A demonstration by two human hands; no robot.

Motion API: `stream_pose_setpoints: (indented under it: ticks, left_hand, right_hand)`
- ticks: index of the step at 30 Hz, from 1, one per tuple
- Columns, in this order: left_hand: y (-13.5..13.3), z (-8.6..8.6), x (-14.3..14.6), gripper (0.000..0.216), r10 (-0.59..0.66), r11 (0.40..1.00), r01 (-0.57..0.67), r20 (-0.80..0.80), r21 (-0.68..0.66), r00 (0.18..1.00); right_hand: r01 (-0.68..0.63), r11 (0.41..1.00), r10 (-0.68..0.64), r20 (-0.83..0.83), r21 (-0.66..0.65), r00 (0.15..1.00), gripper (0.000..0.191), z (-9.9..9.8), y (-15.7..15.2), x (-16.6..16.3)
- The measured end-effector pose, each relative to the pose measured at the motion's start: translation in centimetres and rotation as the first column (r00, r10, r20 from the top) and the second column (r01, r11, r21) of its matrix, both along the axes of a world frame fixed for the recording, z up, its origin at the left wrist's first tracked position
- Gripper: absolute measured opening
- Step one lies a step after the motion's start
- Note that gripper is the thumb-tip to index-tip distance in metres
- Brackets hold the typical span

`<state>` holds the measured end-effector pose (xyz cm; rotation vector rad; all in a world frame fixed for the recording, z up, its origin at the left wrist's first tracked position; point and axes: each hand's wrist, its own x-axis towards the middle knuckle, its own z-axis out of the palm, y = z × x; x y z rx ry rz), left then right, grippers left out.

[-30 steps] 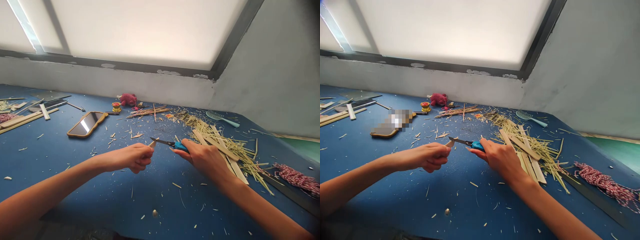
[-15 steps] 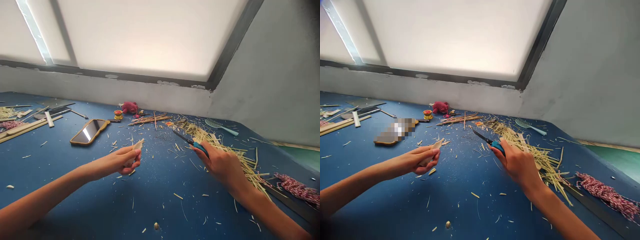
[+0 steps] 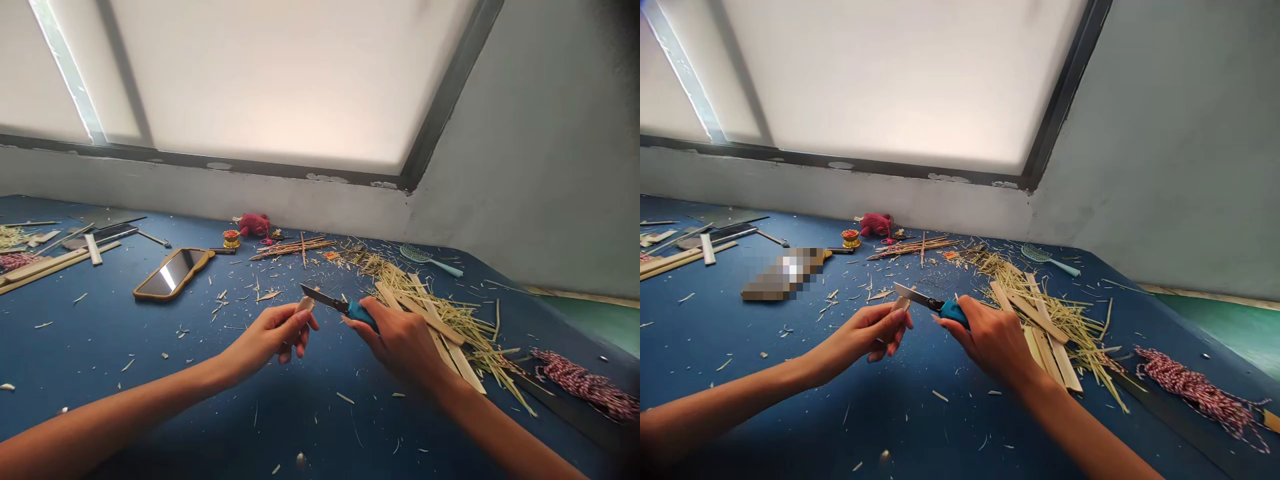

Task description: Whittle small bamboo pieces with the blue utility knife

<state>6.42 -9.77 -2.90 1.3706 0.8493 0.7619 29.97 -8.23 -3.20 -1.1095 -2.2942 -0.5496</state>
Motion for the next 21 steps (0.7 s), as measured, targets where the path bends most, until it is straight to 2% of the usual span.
stream_pose_setpoints:
  ticks: [4, 9, 17, 21]
  left_hand:
    - [-0.2, -0.3, -0.2, 0.046, 0.005, 1.0, -0.005, 0.041, -0.012, 0.999]
    - [-0.7, -0.5, -0.4, 0.043, -0.047, 0.997, 0.05, 0.049, -0.057, 0.998]
    - [-0.6, -0.7, -0.9, 0.037, -0.135, 0.983, 0.149, 0.128, -0.108, 0.983]
    - [-0.1, -0.2, -1.1, 0.035, -0.177, 0.964, 0.207, 0.178, -0.165, 0.968]
  right_hand:
    - [-0.065, 0.998, 0.064, -0.026, -0.017, 0.998, 0.044, -0.9, 0.0, 0.0]
    - [-0.073, 0.997, 0.073, 0.01, -0.009, 0.997, 0.043, -1.6, 0.0, -0.2]
    - [-0.102, 0.993, 0.098, 0.077, 0.061, 0.992, 0.045, -0.9, 0.1, 0.0]
    - [-0.06, 0.995, 0.052, 0.106, 0.077, 0.993, 0.046, -0.4, 0.5, 0.4]
